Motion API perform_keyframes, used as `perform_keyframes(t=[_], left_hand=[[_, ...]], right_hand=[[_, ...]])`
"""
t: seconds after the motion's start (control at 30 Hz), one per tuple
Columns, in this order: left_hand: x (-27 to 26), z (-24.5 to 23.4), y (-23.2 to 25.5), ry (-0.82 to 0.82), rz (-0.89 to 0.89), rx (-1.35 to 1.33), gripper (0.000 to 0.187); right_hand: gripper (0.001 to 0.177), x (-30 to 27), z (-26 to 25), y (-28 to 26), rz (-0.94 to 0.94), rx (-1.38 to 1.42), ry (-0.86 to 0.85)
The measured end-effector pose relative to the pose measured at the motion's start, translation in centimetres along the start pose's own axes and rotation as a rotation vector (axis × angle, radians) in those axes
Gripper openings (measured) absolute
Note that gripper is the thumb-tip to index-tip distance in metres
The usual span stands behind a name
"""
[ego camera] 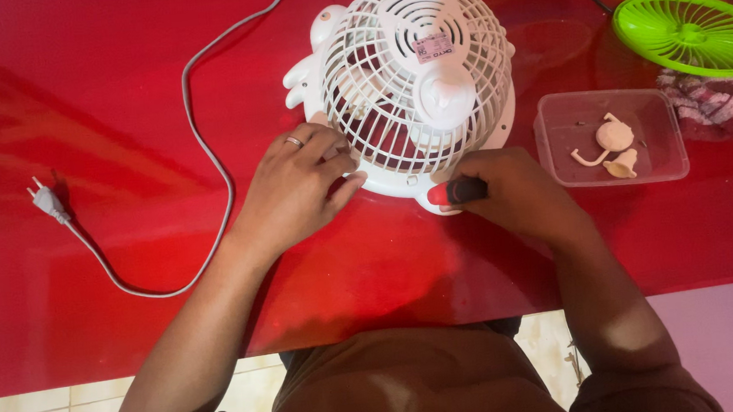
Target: The person reassembles a small white electric fan on a red table. They place the fan blades into the housing, attach the front grille, and then use a screwdriver to tighten multiple screws around the base and grille to secure the assembly.
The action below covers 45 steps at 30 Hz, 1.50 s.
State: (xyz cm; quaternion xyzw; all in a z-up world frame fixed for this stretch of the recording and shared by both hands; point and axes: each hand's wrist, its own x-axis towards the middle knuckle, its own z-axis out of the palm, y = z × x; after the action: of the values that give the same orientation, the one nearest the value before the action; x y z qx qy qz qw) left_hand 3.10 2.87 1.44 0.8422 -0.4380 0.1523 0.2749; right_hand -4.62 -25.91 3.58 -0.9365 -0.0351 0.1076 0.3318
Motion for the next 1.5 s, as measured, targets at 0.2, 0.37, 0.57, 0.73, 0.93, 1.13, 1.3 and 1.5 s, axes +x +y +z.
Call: perform_keyframes(t=[0.2,0.37,0.57,0.73,0.93,1.13,1.3,1.5], left_hand=[[0.0,0.0,-0.1,-0.008,-0.008,-0.005,0.018],[0.0,0.1,0.0,-0.003,-0.005,-0.001,0.018],[-0.2,0.3,-0.2,0.025,0.010,0.016,0.018],[-0.2,2.0,2.6,0.028,0.153,0.065,0.014],[-0.2,5.8,7.7,0.056,0.422,0.101,0.049],[-0.3,6.1,7.3,-0.023,0.360,0.246,0.044],[-0.2,4.9,4.9,0.010,0.248,0.145,0.013],[-0.9,2.2,3.4,0.032,-0.064,0.316,0.036]], right_hand=[[0.027,0.0,0.1,-0.1,-0.167,0.002,-0.018],[0.026,-0.1,-0.3,0.6,-0.267,0.078,-0.027],[0.032,-0.8,-1.8,1.5,-0.016,-0.136,0.060],[0.037,-2.0,-3.9,2.0,0.118,-0.001,0.235],[0.044,-3.3,-4.3,2.4,0.139,0.086,-0.049],[0.040,-3.6,-2.7,1.6,0.255,-0.217,-0.144],[0.040,-4.0,-1.3,0.4,-0.037,-0.218,-0.047],[0.037,-3.1,1.6,-0.4,-0.109,-0.351,0.059]])
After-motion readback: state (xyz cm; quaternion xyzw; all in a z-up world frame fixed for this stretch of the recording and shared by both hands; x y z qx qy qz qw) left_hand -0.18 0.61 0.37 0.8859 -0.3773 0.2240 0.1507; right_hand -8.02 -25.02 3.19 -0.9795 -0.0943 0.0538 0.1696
